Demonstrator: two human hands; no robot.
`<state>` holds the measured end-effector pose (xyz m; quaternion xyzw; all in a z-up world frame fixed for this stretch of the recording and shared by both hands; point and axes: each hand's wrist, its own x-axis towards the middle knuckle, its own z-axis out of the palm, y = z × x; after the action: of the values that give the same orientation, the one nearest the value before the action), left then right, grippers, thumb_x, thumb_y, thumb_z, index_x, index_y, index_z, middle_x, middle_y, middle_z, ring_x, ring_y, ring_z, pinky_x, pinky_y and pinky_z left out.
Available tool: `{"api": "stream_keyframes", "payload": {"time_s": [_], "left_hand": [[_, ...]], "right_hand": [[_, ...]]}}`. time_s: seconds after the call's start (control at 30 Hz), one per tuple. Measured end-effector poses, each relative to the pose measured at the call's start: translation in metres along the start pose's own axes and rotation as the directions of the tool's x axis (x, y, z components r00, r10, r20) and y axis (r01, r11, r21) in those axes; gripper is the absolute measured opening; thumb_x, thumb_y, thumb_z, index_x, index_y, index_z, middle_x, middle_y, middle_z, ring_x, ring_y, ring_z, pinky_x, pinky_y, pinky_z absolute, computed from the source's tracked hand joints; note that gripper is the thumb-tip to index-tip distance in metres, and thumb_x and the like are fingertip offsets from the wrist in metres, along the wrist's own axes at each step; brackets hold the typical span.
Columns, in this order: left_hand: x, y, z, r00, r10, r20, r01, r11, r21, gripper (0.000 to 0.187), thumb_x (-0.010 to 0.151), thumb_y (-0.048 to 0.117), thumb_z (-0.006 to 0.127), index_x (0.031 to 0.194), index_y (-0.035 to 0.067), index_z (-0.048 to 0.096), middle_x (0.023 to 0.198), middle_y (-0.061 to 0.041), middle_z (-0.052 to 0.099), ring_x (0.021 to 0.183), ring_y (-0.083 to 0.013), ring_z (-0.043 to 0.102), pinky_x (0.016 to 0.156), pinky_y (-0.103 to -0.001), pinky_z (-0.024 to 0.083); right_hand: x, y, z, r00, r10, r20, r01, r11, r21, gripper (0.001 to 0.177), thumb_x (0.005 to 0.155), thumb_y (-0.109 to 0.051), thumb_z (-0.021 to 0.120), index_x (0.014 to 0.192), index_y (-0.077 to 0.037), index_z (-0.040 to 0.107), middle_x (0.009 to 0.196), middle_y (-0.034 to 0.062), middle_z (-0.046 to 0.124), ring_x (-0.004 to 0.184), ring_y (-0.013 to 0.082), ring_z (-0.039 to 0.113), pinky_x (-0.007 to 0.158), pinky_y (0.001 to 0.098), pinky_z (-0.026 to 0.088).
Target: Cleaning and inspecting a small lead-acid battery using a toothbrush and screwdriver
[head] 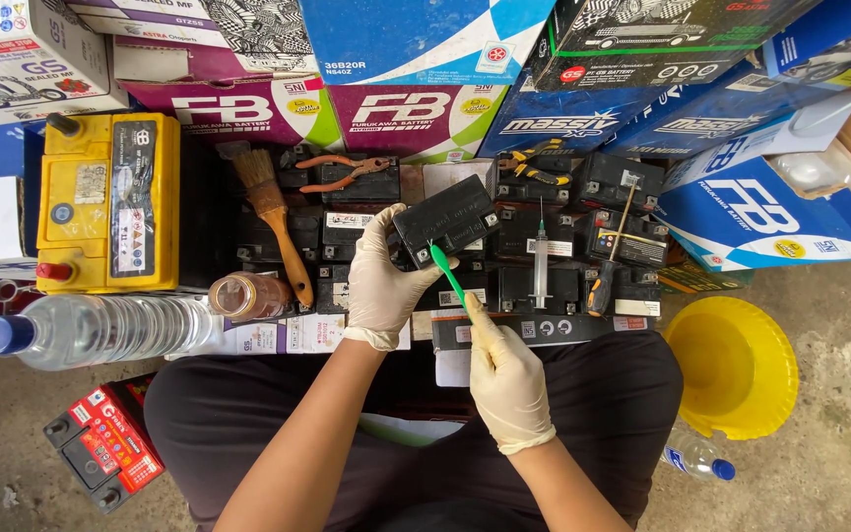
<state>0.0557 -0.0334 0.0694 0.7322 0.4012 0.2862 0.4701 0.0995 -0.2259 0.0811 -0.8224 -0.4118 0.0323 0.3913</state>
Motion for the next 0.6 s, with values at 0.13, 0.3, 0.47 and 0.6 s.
{"api": "stream_keyframes", "payload": {"time_s": [0.13,0.3,0.47,0.6], "left_hand": [[-0.001,0.000,-0.002,1.000,-0.008,0.016,0.008,1.000,-0.028,0.083,0.064,0.033,0.096,0.135,0.020,0.055,0.131,-0.005,0.065,0.122,-0.0202,0.062,0.104,-0.033,0.048],[0.000,0.005,-0.003,1.000,-0.014,0.026,0.016,0.998,-0.054,0.084,0.060,0.036,0.098,0.131,0.020,0.055,0.131,-0.003,0.064,0.122,-0.0191,0.061,0.105,-0.033,0.047],[0.001,0.017,-0.006,0.998,-0.063,0.012,0.063,0.996,-0.069,0.089,0.057,0.037,0.100,0.134,0.018,0.057,0.129,-0.010,0.066,0.120,-0.0307,0.064,0.103,-0.042,0.051],[-0.002,0.022,-0.010,0.990,-0.133,0.034,0.136,0.987,-0.089,0.093,0.058,0.032,0.100,0.139,0.018,0.056,0.130,-0.017,0.066,0.120,-0.0394,0.066,0.104,-0.050,0.054]], "right_hand": [[0.007,0.000,0.003,0.999,-0.004,-0.041,0.005,1.000,0.026,0.047,0.100,0.000,0.061,0.144,-0.017,0.060,0.077,0.0014,0.059,0.065,0.0161,0.057,0.071,0.0305,0.056],[-0.001,-0.009,0.005,0.998,0.057,-0.005,-0.056,0.991,0.121,0.047,0.099,0.000,0.060,0.143,-0.016,0.060,0.077,0.0000,0.061,0.067,0.0120,0.058,0.076,0.0247,0.057],[0.028,-0.028,-0.008,0.993,0.119,0.014,-0.118,0.953,0.278,0.040,0.098,-0.003,0.060,0.136,-0.013,0.067,0.120,0.0134,0.076,0.104,0.0217,0.073,0.094,0.0330,0.056],[0.041,-0.016,0.012,0.996,0.057,0.075,-0.073,0.969,0.236,0.042,0.097,-0.003,0.061,0.136,-0.017,0.068,0.108,0.0198,0.076,0.098,0.0343,0.074,0.083,0.0442,0.062]]}}
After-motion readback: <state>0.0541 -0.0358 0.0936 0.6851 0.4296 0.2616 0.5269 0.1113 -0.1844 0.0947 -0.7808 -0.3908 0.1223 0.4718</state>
